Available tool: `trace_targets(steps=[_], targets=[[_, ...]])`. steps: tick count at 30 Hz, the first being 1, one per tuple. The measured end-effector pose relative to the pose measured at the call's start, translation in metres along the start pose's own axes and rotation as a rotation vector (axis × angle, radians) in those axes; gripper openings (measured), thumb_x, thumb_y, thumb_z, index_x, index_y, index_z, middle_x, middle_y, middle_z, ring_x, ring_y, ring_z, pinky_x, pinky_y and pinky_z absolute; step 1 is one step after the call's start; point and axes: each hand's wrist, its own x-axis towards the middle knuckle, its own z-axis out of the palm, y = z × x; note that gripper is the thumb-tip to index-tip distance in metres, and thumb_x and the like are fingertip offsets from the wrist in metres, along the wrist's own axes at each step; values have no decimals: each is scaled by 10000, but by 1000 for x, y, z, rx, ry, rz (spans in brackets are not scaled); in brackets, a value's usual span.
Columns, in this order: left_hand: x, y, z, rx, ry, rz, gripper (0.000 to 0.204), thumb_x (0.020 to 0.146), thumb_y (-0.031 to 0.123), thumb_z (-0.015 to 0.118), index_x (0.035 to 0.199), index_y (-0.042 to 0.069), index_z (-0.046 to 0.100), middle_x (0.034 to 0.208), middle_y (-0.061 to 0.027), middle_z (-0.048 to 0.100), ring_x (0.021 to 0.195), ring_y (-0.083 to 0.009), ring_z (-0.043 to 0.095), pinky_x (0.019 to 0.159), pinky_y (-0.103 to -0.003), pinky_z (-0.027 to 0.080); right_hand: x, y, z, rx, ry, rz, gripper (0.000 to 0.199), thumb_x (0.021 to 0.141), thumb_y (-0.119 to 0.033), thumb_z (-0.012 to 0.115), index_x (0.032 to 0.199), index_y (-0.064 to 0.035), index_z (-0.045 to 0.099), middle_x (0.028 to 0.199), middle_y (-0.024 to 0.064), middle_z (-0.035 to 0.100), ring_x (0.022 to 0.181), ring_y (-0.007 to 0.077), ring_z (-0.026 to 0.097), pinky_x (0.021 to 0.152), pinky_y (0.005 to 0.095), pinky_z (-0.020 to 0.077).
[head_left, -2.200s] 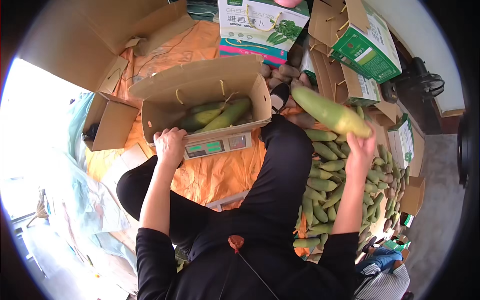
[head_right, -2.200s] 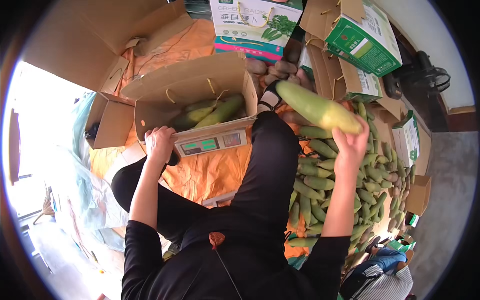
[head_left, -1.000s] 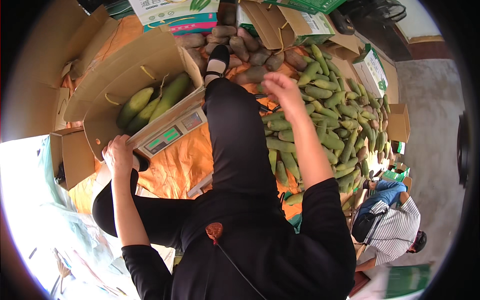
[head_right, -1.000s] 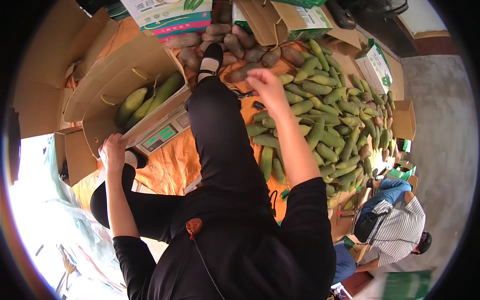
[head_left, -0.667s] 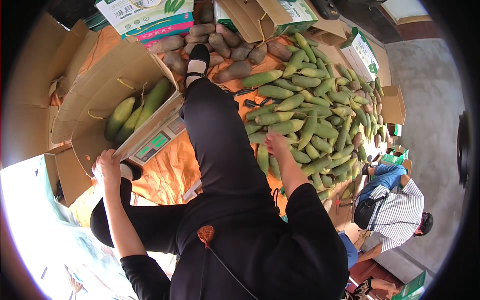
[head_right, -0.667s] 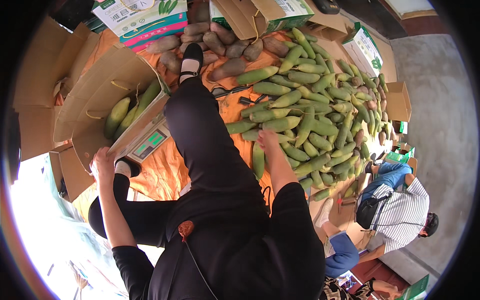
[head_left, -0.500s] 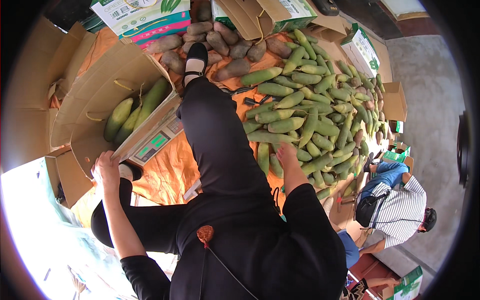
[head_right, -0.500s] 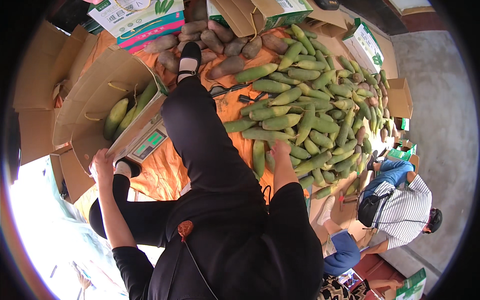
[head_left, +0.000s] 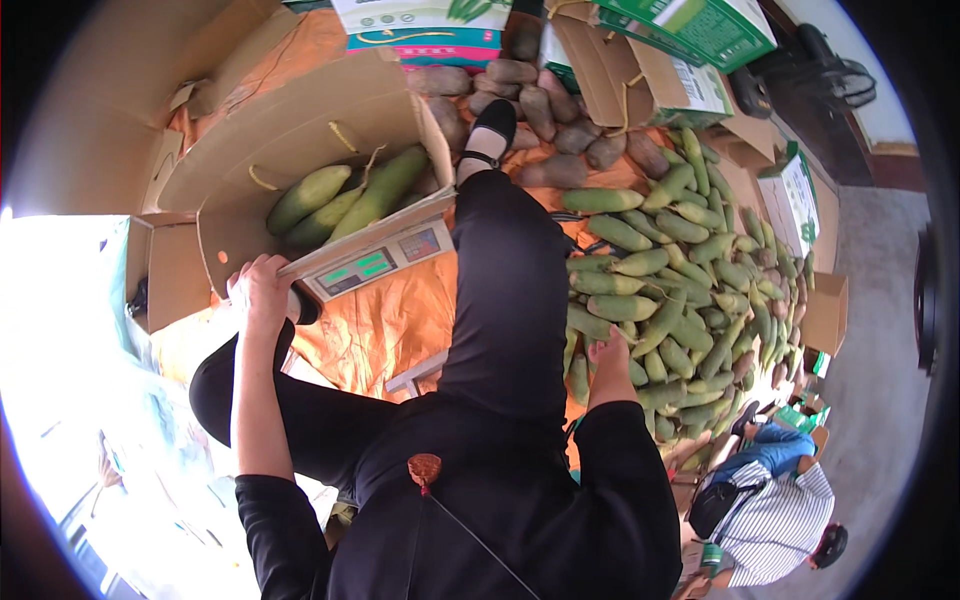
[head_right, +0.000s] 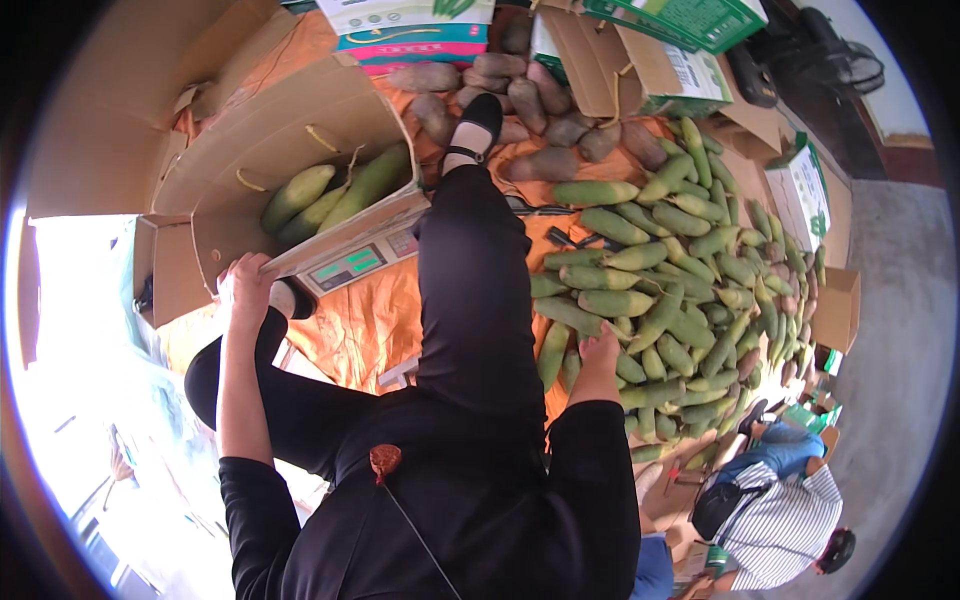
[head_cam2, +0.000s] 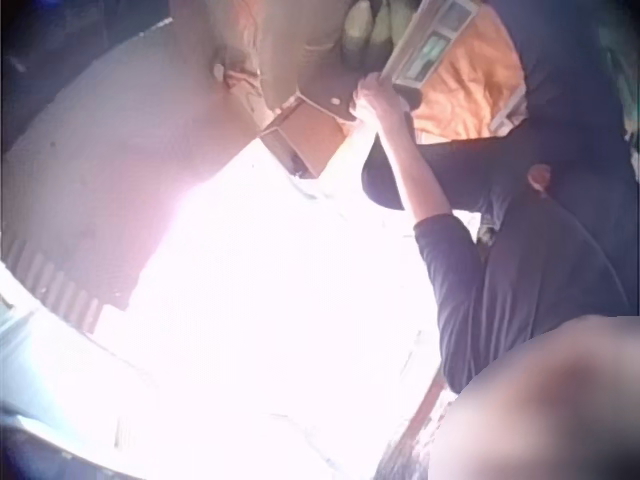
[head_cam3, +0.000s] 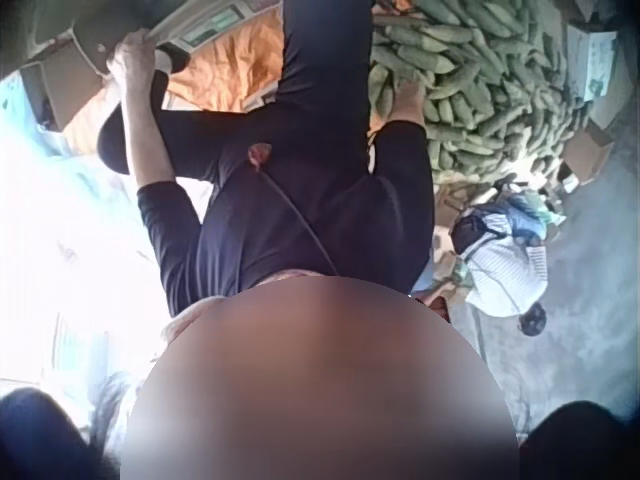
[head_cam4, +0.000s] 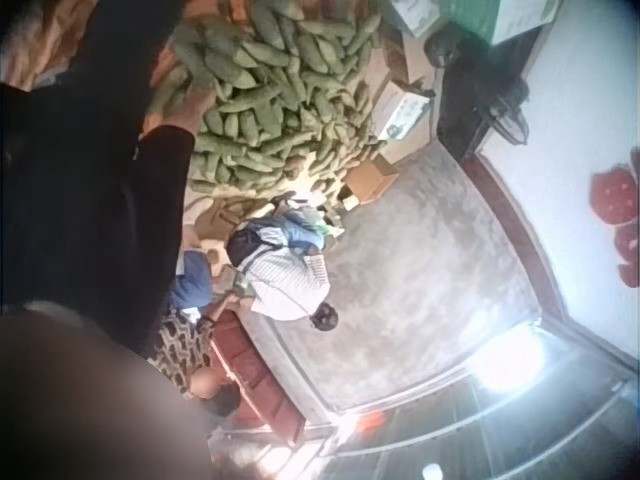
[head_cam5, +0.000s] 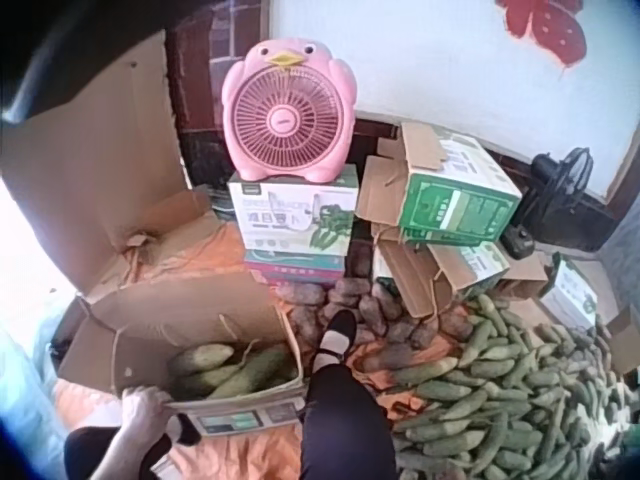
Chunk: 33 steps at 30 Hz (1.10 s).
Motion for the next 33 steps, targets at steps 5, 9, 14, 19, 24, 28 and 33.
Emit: trace_targets(steps=[5,9,14,19,24,28,33], targets=[[-2,-8,3,23,24,-49,114,729,186,694,837,146,691,821,-27,628,881,-246,597,810,-400,417,-14,12,3,-13,1,-65,475,901,-309,619,1318,-149,456,1311,63,447,1214,216,397,919,439,355],[-1,-3,2,26,2,-58,130,735,178,688,860,144,696,838,-29,634,906,-239,599,832,-397,414,-40,19,11,-82,84,-241,488,845,-201,703,1261,-110,464,1125,80,543,972,218,512,785,416,425],[-4,-6,3,13,26,-35,112,745,180,679,848,138,692,837,-27,634,908,-240,600,838,-411,406,-78,29,29,-278,108,-604,447,828,-99,710,1217,-59,494,1121,94,563,1031,212,527,811,409,447],[-7,-8,-1,11,58,-12,97,736,185,685,822,140,684,825,-20,631,893,-238,602,819,-414,408,-152,-4,65,-713,-440,-1278,412,819,22,663,1170,39,447,1116,111,555,975,166,550,821,288,461],[-5,-5,0,7,58,-14,94,736,193,692,818,149,682,818,-15,627,900,-232,598,830,-417,399,-258,-48,107,-506,-683,-1416,387,824,39,655,1146,35,441,1100,115,563,995,157,553,838,284,471],[-6,-8,2,0,59,-20,92,739,193,694,821,153,683,821,-12,626,906,-228,597,847,-423,399,-352,-65,137,-416,-935,-1614,415,831,14,665,1182,29,444,1136,105,550,1056,163,536,930,304,427],[-7,-6,5,8,56,-17,89,747,190,694,828,156,684,830,-14,621,908,-229,592,883,-440,397,-443,-39,179,-215,-1301,-1588,410,838,40,635,1210,21,464,1188,109,546,1106,182,529,982,333,398]])
